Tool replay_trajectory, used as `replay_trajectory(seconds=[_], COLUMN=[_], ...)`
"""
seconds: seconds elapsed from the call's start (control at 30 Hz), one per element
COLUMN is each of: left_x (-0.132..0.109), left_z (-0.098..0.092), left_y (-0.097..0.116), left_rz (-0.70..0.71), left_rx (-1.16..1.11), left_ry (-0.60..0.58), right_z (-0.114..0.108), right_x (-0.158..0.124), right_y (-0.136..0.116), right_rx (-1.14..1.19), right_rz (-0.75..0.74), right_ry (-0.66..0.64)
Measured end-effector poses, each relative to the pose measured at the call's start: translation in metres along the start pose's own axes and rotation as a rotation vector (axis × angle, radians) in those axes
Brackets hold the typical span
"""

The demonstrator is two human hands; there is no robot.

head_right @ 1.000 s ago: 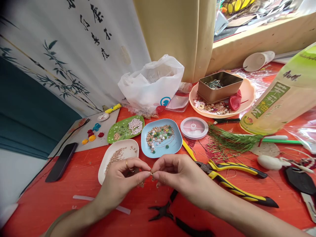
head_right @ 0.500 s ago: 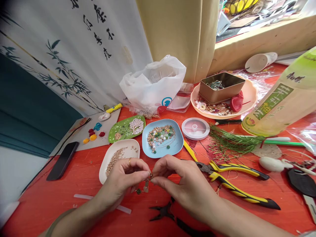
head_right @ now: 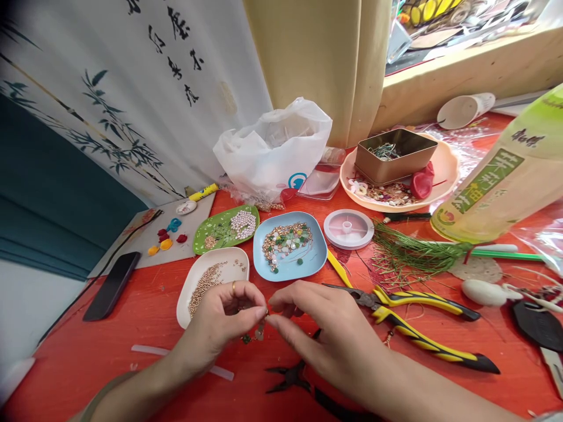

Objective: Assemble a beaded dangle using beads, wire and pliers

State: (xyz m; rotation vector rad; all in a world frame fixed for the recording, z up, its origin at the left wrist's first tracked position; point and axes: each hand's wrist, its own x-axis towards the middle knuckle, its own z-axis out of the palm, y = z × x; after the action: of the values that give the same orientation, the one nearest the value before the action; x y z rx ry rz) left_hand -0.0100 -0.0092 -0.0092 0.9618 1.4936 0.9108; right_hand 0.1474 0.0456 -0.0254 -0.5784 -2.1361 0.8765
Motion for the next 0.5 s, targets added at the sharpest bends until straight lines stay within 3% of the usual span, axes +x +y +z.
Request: replay_trajectory(seconds=[0.17,0.5], left_x=[-0.0004,-0.0008], left_z=[0.0019,0.0016], left_y=[0.0017,-0.0028], left_rz=[0.019,0.023], left_rx=[0.144,0.061], left_ry=[0.053,0.029], right_z=[0.0029,0.0060], right_x=[-0.0025,-0.0058], right_y=[0.0004,0.0029], right_rx=[-0.091,-0.263], right_rz=[-0.059,-0.101], right_ry=[-0.014,0.029])
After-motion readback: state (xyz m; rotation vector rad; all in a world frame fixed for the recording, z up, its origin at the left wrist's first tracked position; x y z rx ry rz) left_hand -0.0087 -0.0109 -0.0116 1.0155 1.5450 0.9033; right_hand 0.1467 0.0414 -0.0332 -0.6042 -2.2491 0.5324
